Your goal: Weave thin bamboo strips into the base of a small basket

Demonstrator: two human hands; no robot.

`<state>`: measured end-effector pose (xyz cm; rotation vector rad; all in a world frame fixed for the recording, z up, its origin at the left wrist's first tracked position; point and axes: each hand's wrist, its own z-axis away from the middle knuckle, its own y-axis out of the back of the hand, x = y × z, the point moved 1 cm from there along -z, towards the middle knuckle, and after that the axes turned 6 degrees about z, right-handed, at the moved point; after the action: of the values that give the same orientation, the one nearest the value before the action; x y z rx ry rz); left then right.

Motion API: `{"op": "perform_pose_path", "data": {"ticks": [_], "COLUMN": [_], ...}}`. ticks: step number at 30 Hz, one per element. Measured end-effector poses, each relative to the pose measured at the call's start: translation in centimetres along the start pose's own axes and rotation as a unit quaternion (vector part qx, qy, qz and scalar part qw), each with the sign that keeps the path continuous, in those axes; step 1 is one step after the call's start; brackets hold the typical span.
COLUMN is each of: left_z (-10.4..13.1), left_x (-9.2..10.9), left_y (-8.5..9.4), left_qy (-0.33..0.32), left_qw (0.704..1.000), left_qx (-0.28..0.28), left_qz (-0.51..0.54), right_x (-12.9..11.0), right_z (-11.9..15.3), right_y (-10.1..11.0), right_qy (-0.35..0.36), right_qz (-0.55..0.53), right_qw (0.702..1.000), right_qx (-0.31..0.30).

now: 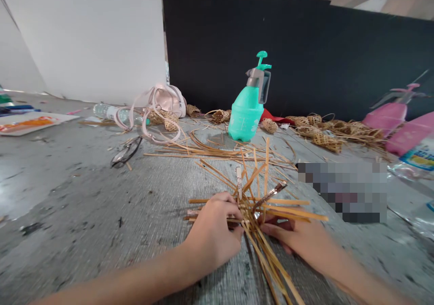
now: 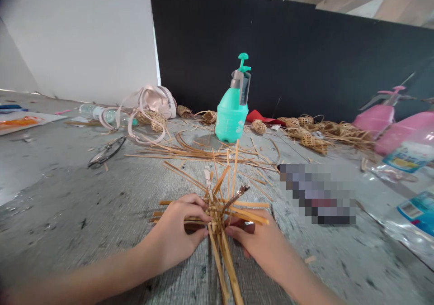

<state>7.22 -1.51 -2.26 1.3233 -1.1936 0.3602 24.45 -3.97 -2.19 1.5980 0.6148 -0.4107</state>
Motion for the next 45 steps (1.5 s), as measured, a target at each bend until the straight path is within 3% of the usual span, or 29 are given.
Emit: {"op": "perform_pose_path", "data": {"ticks": [11, 24, 26, 30, 33, 45], "left_z": [-0.3, -0.6, -0.6, -0.6, -0.5, -0.4], "left_x": [0.4, 0.5, 0.5, 0.5, 0.5, 0.0], "left_y": [0.4, 0.6, 0.6, 0.6, 0.6, 0.4], "left_qy": [0.007, -0.010, -0.005, -0.008, -0.005, -0.016], "left_qw": [0.999, 0.999, 0.999, 0.999, 0.999, 1.000], "left_qx": [-0.041, -0.037, -0.037, -0.038, -0.036, -0.021], "left_qz": [-0.007, -0.023, -0.019, -0.020, -0.015, 0.000], "right_x": [1.1, 0.7, 0.6, 0.6, 0.7, 1.1], "right_z": [0.0, -1.0, -1.5, -2.2, -2.5, -2.0], "right_y": [-1.4, 0.3, 0.8, 1.0, 0.9, 0.7], "right_qy": [0.005, -0.012, -0.010, -0.007, -0.024, 0.022], "right_qz": [0.038, 0.047, 0.013, -0.141, -0.190, -0.155], "right_qw": [0.999, 0.999, 1.000, 0.989, 0.979, 0.988], "right_qx": [-0.019, 0.010, 0.018, -0.051, -0.073, 0.013]}}
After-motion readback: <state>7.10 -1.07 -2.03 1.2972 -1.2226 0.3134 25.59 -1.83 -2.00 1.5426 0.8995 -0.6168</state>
